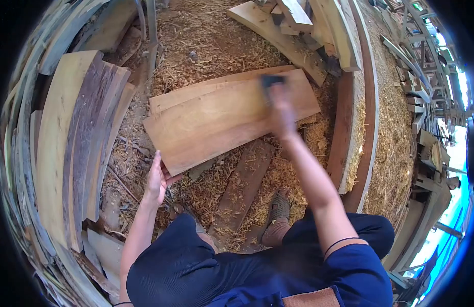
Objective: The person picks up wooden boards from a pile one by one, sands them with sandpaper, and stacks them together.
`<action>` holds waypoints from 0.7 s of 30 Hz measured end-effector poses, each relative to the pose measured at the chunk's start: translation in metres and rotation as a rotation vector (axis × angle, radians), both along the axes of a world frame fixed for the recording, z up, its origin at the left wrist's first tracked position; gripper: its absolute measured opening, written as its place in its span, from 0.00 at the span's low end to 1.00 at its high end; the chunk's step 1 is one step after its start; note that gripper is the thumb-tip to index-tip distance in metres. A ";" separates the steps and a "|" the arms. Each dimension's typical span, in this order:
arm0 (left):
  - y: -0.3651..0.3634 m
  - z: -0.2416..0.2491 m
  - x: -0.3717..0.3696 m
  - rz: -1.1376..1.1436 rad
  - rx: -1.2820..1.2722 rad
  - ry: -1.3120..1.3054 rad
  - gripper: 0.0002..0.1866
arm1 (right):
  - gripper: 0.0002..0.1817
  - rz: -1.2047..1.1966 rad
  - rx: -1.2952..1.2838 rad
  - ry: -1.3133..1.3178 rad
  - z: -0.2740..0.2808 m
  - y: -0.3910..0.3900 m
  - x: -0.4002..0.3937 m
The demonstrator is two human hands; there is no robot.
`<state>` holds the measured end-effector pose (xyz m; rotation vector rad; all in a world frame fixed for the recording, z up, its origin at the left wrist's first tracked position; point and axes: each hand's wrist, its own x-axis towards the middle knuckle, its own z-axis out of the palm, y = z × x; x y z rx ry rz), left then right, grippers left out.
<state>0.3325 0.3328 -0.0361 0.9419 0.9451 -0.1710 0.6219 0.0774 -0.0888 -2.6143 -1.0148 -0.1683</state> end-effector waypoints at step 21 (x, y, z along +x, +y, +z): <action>-0.035 0.104 0.045 0.288 -0.531 -0.119 0.31 | 0.21 -0.581 0.295 0.272 0.125 -0.025 0.070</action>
